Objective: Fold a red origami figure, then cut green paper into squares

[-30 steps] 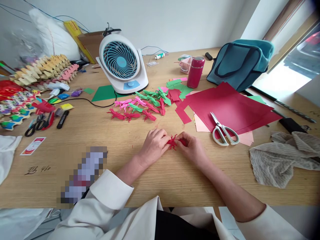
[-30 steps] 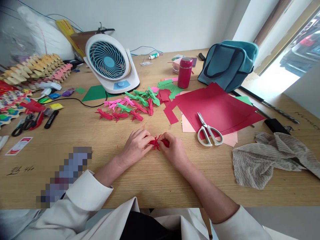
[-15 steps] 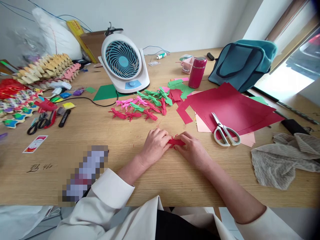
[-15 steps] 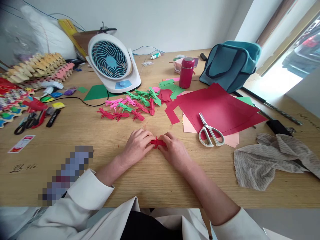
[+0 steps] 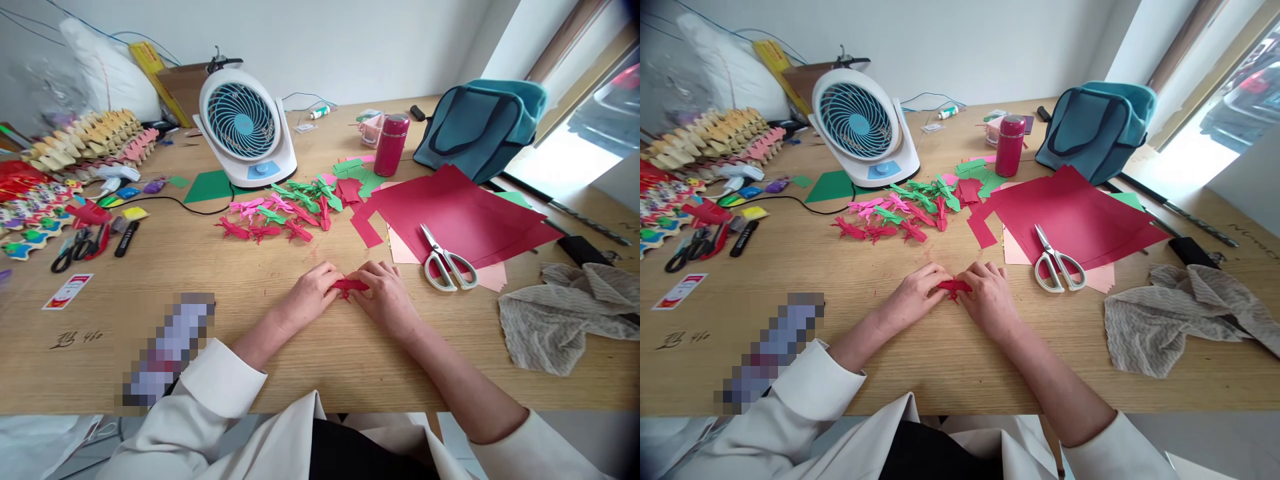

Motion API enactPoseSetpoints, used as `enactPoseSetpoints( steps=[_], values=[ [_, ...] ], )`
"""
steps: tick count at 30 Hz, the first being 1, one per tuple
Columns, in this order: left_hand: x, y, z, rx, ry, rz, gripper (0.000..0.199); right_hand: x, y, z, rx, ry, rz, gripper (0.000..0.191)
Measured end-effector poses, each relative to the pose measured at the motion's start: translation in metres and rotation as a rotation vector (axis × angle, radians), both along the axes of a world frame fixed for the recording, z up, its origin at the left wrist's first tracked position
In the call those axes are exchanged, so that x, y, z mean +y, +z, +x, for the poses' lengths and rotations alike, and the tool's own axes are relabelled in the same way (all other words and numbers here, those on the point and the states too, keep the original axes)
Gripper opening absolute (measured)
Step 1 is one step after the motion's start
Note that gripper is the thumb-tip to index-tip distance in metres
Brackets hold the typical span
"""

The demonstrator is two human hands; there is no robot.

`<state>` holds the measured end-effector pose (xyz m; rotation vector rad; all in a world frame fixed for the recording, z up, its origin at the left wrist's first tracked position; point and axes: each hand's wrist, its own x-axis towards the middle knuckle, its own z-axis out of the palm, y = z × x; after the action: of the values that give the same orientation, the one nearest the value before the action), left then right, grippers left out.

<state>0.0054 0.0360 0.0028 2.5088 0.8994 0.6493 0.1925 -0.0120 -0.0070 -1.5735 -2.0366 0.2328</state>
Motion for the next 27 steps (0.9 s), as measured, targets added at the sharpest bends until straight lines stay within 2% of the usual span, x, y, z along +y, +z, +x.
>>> enactPoseSetpoints(
  steps=[12, 18, 27],
  values=[
    [0.0, 0.011, -0.002, -0.153, 0.044, -0.108, 0.016, 0.004, -0.001, -0.002, 0.552, 0.085, -0.092, 0.013],
    [-0.001, 0.011, -0.002, -0.173, 0.064, -0.092, 0.019, 0.003, -0.002, -0.003, 0.531, 0.066, -0.125, 0.011],
    [0.0, 0.012, -0.001, -0.224, 0.065, -0.097, 0.019, 0.003, -0.005, -0.005, 0.445, 0.115, 0.034, 0.007]
  ],
)
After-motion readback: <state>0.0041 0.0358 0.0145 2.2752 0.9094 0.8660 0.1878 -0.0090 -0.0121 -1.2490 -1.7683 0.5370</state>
